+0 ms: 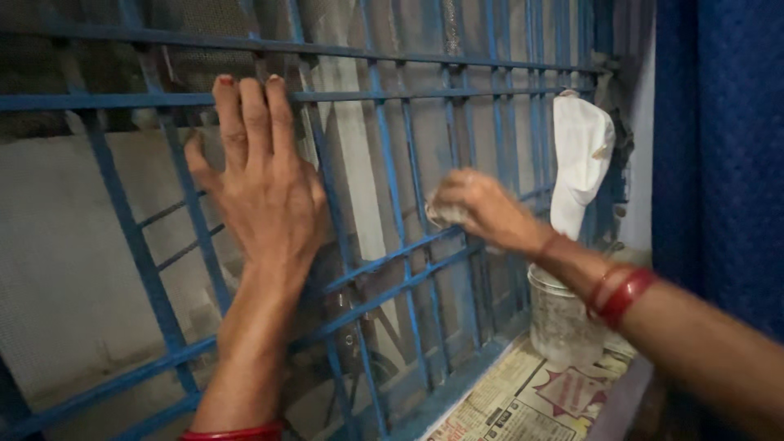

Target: The person wipes a blue metal window grille with a cloth. The person uses one hand to hold the grille and the other to wipe the bars, moving methodically across the surface.

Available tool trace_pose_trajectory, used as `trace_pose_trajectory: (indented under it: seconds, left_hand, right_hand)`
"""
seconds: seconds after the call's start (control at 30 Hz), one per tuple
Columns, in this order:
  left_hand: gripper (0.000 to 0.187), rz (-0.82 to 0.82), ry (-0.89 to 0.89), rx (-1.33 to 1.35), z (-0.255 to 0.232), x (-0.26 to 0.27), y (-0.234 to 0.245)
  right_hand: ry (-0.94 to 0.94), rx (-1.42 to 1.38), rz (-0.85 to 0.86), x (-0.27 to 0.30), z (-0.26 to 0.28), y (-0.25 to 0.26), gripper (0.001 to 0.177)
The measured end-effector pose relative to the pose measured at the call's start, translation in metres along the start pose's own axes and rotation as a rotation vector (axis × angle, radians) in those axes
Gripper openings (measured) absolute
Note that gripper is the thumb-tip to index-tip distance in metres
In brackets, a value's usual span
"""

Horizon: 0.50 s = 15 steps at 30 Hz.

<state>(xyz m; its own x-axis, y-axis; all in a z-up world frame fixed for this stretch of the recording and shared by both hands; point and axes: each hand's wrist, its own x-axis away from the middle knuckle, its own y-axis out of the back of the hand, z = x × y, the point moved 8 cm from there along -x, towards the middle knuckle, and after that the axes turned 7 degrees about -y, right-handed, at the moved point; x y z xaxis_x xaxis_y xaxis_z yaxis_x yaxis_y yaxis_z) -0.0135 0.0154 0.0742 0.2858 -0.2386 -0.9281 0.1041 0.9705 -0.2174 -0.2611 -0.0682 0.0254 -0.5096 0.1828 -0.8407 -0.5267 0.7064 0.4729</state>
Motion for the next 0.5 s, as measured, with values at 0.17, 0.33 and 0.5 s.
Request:
trace_pose_trajectory:
  seconds: [0.17,0.33,0.5]
  left_hand:
    - [0.061,-0.041,-0.013,-0.02,0.002,-0.001,0.0]
    - [0.062,-0.032,-0.021,-0.01,0.0,0.001,0.0]
    - [0.067,-0.017,-0.023,-0.014,0.001,-0.002,0.0]
  right_hand:
    - [-0.192,0.012,-0.281,-0.076,-0.028,0.046,0.017]
    - [-0.065,0.018,-0.372,-0.033,0.012,0.012,0.027]
    - [-0.068,-0.041,-0.078,0.01,-0.009,0.006,0.025]
